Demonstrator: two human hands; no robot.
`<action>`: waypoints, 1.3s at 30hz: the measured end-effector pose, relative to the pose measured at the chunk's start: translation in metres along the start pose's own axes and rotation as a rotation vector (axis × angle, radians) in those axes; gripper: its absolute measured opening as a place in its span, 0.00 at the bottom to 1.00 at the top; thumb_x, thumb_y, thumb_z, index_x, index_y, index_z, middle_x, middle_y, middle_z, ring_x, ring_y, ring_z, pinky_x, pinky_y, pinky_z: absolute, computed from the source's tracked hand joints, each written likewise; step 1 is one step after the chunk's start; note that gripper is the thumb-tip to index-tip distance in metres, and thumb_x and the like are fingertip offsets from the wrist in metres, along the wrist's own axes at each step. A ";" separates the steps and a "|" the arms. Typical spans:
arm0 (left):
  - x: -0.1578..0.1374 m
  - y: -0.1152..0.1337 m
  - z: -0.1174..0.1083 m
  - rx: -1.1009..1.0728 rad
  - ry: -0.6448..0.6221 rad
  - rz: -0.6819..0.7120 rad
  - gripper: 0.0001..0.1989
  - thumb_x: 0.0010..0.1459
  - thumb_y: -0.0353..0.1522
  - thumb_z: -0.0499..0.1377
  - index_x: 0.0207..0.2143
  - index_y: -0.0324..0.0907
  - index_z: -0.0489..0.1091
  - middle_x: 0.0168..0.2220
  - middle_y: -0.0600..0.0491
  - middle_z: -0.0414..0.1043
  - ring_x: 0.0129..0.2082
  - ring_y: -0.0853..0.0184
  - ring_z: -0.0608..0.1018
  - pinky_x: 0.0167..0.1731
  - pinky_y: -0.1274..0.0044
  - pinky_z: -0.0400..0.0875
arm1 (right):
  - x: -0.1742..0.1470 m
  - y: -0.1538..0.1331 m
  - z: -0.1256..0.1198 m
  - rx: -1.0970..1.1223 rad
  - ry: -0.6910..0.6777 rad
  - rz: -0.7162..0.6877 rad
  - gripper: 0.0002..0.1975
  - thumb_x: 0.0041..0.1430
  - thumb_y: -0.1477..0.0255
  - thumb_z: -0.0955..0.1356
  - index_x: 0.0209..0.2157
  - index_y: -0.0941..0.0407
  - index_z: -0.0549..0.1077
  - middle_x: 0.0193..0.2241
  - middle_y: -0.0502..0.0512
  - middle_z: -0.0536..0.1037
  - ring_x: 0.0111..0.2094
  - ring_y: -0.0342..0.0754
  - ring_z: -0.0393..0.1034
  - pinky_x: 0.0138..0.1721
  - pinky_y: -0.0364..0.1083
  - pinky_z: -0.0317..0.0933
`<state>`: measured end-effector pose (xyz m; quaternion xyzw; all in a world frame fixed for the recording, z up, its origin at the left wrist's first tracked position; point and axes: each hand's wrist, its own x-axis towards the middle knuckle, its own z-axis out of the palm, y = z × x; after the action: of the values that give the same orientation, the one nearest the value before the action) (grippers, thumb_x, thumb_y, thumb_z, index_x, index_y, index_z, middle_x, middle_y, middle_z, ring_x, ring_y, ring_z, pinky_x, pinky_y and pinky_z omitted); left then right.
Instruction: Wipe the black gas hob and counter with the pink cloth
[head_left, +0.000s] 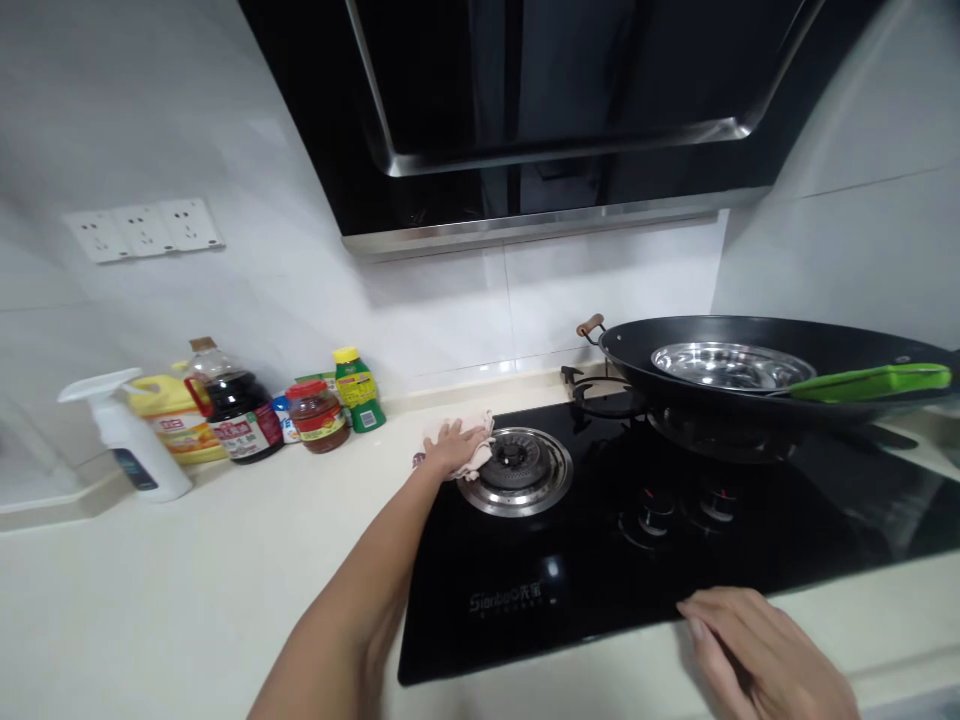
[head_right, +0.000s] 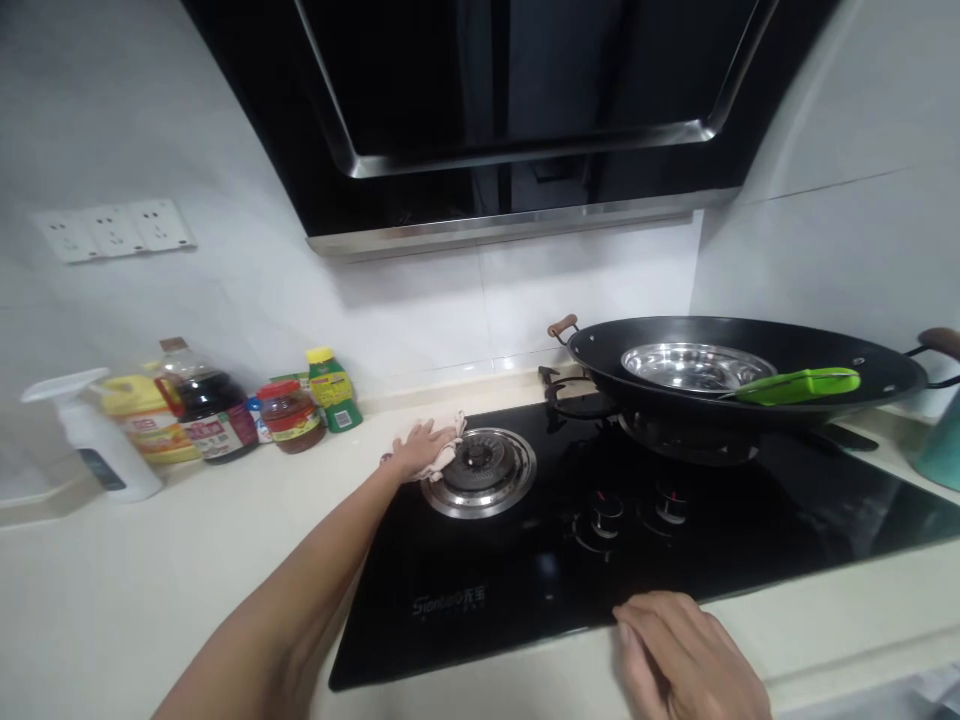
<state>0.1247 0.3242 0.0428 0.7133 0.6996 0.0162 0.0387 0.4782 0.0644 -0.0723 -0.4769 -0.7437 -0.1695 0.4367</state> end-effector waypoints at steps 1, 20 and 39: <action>-0.005 0.001 0.002 -0.015 -0.004 0.002 0.31 0.69 0.54 0.40 0.69 0.60 0.55 0.76 0.53 0.41 0.74 0.50 0.45 0.66 0.45 0.44 | 0.000 0.000 0.000 0.005 0.003 -0.001 0.07 0.65 0.67 0.67 0.42 0.50 0.76 0.39 0.54 0.81 0.39 0.52 0.76 0.41 0.50 0.69; -0.227 0.042 0.022 -0.036 -0.072 0.410 0.35 0.67 0.59 0.36 0.71 0.62 0.51 0.76 0.51 0.35 0.74 0.47 0.39 0.67 0.45 0.36 | -0.040 -0.041 0.021 -0.072 0.264 0.140 0.12 0.69 0.68 0.62 0.45 0.51 0.76 0.43 0.55 0.81 0.46 0.55 0.73 0.54 0.59 0.57; -0.287 0.150 0.060 -0.150 0.159 0.852 0.33 0.67 0.40 0.52 0.72 0.47 0.51 0.72 0.42 0.52 0.70 0.44 0.56 0.66 0.45 0.47 | 0.016 -0.066 -0.022 0.355 -0.419 0.254 0.29 0.72 0.53 0.56 0.64 0.51 0.67 0.69 0.58 0.60 0.71 0.56 0.49 0.71 0.63 0.43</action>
<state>0.2734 0.0328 0.0041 0.9299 0.3405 0.1363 0.0263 0.4295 0.0267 -0.0364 -0.5068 -0.7701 0.1214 0.3679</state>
